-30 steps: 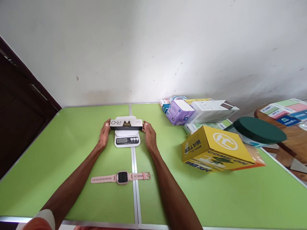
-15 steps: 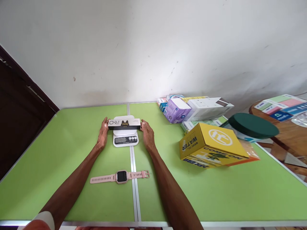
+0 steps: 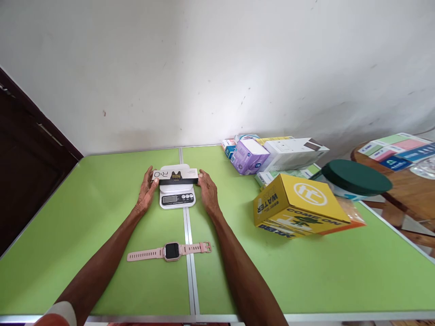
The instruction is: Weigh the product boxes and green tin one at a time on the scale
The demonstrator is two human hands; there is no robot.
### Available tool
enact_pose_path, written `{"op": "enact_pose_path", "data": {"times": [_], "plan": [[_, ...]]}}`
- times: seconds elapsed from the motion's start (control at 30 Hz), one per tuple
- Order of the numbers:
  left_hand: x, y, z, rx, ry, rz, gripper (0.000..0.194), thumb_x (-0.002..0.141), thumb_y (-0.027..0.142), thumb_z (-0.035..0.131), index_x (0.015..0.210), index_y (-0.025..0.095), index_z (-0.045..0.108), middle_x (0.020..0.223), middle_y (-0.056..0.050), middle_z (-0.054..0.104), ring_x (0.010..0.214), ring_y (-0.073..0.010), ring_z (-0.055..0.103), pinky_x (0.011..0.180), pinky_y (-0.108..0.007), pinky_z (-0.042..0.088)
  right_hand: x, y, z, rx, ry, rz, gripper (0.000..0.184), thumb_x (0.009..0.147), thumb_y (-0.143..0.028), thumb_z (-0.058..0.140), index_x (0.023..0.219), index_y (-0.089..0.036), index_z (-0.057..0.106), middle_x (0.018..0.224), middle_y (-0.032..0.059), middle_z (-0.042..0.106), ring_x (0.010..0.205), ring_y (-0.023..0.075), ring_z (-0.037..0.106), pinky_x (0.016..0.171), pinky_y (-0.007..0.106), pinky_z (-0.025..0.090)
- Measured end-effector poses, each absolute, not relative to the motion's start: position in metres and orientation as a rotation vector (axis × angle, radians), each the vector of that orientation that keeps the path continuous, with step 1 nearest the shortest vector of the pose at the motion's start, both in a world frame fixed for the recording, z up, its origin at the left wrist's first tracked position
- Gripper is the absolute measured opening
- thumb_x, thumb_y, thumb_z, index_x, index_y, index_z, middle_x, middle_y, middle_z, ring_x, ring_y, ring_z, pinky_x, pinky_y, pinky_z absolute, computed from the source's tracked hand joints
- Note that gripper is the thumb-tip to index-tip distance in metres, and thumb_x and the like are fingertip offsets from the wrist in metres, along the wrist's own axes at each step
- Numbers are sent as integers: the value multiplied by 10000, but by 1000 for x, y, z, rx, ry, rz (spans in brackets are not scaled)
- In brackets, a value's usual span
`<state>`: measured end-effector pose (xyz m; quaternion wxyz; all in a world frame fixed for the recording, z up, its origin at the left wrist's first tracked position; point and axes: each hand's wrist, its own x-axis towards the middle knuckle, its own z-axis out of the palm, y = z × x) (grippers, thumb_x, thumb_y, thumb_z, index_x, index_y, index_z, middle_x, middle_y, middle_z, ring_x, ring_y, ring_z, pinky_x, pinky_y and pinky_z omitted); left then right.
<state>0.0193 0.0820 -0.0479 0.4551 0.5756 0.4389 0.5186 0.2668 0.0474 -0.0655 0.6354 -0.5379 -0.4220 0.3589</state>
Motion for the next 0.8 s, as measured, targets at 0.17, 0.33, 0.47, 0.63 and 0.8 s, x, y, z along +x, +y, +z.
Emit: {"op": "enact_pose_path", "data": {"times": [0.17, 0.33, 0.47, 0.63, 0.8], "plan": [[20, 83, -49, 1408, 1066, 1299, 1015, 882, 814, 761, 1684, 261, 475, 1763, -167, 484, 1677, -373, 424, 1382, -527, 384, 267, 48, -65, -1223, -973, 834, 945, 910, -939, 587, 1463, -187, 738, 1519, 168, 737, 1393, 391, 695, 1178, 594, 574], [21, 84, -50, 1420, 1065, 1302, 1003, 874, 795, 784, 1673, 269, 484, 1756, -164, 492, 1658, -368, 452, 1375, -542, 391, 266, 48, -64, -1213, -966, 830, 963, 898, -947, 587, 1496, -204, 722, 1547, 162, 722, 1412, 395, 685, 1182, 601, 570], [21, 83, -49, 1446, 1063, 1284, 1007, 872, 776, 798, 1664, 240, 483, 1689, -187, 565, 1566, -368, 565, 1332, -540, 452, 263, 45, -58, -1227, -1006, 760, 918, 884, -927, 625, 1439, -209, 762, 1563, 157, 713, 1470, 385, 647, 1251, 575, 518], [16, 88, -43, 1529, 1123, 1271, 888, 841, 740, 839, 1528, 229, 604, 1508, -186, 704, 1412, -373, 683, 1238, -557, 543, 260, 42, -49, -1181, -1063, 757, 780, 894, -863, 674, 1361, -251, 797, 1461, 126, 784, 1381, 358, 714, 1202, 533, 562], [8, 91, -26, 1643, 1166, 1297, 751, 789, 742, 874, 1338, 258, 707, 1407, -147, 765, 1382, -379, 694, 1263, -609, 499, 261, 35, -43, -1183, -1064, 747, 749, 870, -889, 672, 1261, -271, 831, 1385, 108, 823, 1315, 364, 750, 1149, 546, 598]]}}
